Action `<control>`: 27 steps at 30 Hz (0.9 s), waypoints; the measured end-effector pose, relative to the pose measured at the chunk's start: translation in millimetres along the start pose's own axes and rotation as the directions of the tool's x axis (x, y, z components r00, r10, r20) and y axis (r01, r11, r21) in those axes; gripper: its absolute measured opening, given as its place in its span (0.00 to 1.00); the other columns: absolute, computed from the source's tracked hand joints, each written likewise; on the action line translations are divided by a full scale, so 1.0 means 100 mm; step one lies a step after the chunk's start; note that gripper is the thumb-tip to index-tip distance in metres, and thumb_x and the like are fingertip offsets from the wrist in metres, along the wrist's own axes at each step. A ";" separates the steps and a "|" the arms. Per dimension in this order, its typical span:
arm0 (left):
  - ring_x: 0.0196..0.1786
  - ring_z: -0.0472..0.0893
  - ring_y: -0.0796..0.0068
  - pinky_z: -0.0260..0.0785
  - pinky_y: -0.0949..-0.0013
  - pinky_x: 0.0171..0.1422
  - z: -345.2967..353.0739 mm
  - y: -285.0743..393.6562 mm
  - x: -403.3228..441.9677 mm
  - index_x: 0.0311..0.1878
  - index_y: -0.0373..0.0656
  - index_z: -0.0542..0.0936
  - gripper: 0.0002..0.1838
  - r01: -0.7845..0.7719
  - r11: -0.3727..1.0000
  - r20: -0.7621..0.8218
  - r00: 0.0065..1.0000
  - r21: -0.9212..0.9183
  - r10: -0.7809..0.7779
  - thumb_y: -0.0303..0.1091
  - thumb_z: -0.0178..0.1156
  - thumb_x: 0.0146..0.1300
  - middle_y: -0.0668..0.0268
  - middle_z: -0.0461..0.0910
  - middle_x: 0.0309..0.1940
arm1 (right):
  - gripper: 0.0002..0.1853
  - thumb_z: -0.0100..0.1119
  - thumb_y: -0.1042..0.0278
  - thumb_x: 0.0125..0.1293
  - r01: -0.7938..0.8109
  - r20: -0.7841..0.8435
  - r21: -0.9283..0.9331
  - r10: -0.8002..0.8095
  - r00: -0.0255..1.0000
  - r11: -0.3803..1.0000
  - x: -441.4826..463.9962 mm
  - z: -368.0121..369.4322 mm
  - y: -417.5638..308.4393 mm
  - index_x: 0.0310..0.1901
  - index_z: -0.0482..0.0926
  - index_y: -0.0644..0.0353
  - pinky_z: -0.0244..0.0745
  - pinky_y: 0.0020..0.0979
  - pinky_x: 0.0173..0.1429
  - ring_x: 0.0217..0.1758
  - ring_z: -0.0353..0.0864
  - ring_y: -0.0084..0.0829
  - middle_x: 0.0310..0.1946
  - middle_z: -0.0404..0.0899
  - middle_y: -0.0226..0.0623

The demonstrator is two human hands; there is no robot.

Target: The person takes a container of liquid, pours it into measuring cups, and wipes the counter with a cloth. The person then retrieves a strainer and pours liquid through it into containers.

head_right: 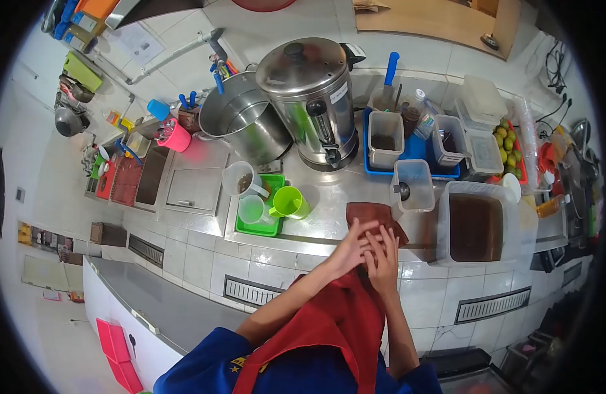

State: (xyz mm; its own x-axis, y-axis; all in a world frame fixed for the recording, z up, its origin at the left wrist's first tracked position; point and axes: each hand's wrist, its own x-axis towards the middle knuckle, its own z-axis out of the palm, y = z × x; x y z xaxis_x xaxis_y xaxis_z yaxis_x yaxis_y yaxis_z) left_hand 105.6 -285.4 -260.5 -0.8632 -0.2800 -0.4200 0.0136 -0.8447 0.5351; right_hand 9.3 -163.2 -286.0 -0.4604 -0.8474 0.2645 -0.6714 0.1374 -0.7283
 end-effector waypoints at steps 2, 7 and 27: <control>0.66 0.74 0.64 0.65 0.57 0.72 -0.03 0.13 -0.06 0.76 0.52 0.62 0.37 -0.097 0.995 -0.041 0.994 0.028 0.098 0.68 0.37 0.77 0.60 0.69 0.71 | 0.23 0.57 0.63 0.73 -0.025 -0.014 0.016 0.025 1.000 1.000 0.10 0.00 -0.08 0.69 0.76 0.50 0.46 0.54 0.82 0.80 0.56 0.54 0.75 0.62 0.47; 0.74 0.67 0.64 0.63 0.55 0.75 -0.12 0.40 -0.25 0.77 0.51 0.61 0.31 -0.335 0.881 -0.010 0.933 0.333 0.359 0.57 0.42 0.80 0.61 0.65 0.75 | 0.22 0.55 0.59 0.76 -0.202 -0.015 0.303 0.216 0.976 0.932 0.23 0.17 -0.11 0.67 0.77 0.56 0.60 0.43 0.77 0.75 0.67 0.47 0.71 0.69 0.46; 0.69 0.65 0.50 0.53 0.43 0.71 -0.66 -0.16 0.02 0.79 0.62 0.62 0.44 -0.203 -0.519 0.288 0.953 0.831 0.089 0.42 0.70 0.60 0.65 0.71 0.68 | 0.27 0.57 0.66 0.68 -0.105 0.070 -0.370 0.141 0.988 0.923 -0.42 0.60 0.26 0.68 0.68 0.58 0.66 0.53 0.72 0.68 0.73 0.57 0.62 0.77 0.51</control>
State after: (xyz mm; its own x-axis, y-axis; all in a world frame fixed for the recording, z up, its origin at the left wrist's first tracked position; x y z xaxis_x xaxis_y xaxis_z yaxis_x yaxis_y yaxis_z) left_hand 137.0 -302.4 -317.8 -0.9672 -0.2106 -0.1418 -0.2513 0.8738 0.4164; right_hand 46.2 -155.2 -354.1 -0.5083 -0.8536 0.1141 -0.7863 0.4059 -0.4658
